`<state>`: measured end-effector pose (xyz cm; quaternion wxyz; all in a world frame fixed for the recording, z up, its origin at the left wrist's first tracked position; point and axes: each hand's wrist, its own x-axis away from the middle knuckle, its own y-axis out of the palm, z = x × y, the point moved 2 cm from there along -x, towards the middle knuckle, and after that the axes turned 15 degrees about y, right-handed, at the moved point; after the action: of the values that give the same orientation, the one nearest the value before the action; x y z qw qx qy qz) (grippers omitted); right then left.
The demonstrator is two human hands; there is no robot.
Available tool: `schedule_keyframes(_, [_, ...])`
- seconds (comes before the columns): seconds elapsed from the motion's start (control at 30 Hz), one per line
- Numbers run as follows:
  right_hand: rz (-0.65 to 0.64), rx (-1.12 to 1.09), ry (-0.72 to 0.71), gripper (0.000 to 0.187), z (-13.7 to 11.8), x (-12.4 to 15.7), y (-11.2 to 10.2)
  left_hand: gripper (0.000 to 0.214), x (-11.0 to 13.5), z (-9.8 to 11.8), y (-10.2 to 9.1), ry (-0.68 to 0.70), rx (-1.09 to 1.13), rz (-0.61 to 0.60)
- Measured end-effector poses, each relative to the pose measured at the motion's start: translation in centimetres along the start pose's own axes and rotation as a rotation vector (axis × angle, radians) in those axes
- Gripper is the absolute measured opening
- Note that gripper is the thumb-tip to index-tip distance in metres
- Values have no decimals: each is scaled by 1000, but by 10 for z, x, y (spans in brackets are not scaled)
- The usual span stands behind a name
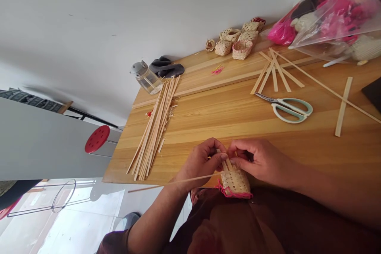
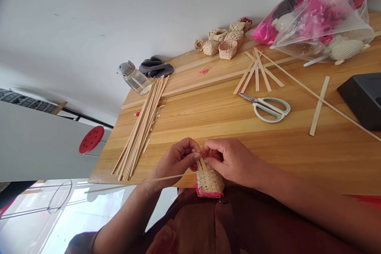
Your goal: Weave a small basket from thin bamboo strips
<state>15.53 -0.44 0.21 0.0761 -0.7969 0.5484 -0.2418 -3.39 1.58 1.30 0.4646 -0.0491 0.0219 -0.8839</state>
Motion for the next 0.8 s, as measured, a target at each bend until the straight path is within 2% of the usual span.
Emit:
schedule_keyframes(0.17, [-60,-68,95,12,1,2,1,18,4,-3,4,-20,-37,114])
schedule_keyframes(0.33, [-88,-238,165,17,6,-2,4,22,10,-5,11,72,-171,159])
schedule_keyframes(0.5, [-109,-303,131,22,10,-4,7,38,13,-6,15,184,-369,268])
schedule_keyframes(0.6, [-105,-200,60,24,9,-3,2,37,14,-4,18,196,-375,261])
schedule_keyframes(0.73, [-37,101,-161,19,2,1,-8,20,14,-1,19,90,-264,221])
schedule_keyframes(0.8, [-37,213,-224,18,-2,2,-12,12,13,1,18,74,-282,234])
